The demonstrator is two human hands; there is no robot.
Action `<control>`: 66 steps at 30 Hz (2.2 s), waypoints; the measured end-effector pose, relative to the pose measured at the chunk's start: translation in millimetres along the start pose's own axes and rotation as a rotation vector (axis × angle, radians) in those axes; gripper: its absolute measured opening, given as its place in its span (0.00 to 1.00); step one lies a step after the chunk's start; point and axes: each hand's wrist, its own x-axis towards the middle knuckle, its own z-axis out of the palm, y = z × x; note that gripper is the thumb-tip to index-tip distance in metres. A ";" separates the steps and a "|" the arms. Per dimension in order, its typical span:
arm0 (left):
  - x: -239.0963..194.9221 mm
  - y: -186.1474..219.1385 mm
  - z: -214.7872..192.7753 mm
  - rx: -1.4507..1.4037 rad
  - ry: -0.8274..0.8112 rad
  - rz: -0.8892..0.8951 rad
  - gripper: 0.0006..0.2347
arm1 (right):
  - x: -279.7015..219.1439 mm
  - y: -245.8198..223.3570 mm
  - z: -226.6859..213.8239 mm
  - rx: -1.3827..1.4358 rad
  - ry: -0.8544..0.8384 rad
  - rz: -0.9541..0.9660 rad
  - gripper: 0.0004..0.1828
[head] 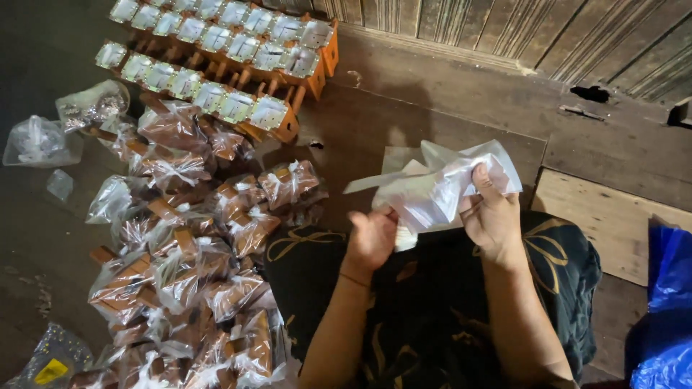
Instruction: Manually packaging wooden components into plastic bags with paper slips
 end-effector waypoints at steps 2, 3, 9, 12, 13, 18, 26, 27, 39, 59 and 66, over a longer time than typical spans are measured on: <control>8.4 -2.5 25.9 0.166 0.094 -0.026 0.31 | 7.4 2.6 -8.2 -0.033 0.009 0.021 0.05; 12.5 0.4 38.7 0.245 0.217 0.074 0.19 | 19.2 9.2 -23.9 -0.113 -0.017 -0.005 0.08; 38.9 -13.7 -99.8 0.640 0.646 0.428 0.09 | 18.0 8.8 -38.4 -0.766 -0.067 -0.400 0.33; 21.1 -4.8 -90.8 0.874 0.735 0.463 0.14 | 7.1 6.3 -24.2 -1.042 -0.163 -0.784 0.36; 10.9 -4.5 -84.0 0.940 0.696 0.474 0.15 | -3.6 -0.3 -17.5 -1.203 -0.223 -0.978 0.27; 14.0 10.9 -6.0 0.837 0.625 0.368 0.08 | -28.1 32.0 8.1 -1.133 -0.523 -0.809 0.10; 10.6 10.5 3.1 0.775 0.587 0.337 0.09 | -37.2 39.6 15.9 -1.036 -0.714 -0.619 0.02; 11.6 11.9 3.3 0.769 0.606 0.366 0.09 | -37.0 36.5 17.0 -1.075 -0.692 -0.677 0.02; -19.6 113.0 -76.2 0.806 0.934 0.897 0.04 | 71.0 32.1 -93.6 -1.699 -0.159 -1.084 0.05; -18.2 54.0 32.7 0.377 0.307 0.462 0.10 | 41.7 160.7 -73.2 -1.873 -0.926 -0.581 0.49; -61.6 113.4 95.7 0.386 0.213 0.597 0.07 | 77.9 196.2 -119.0 -2.185 -0.782 -0.451 0.30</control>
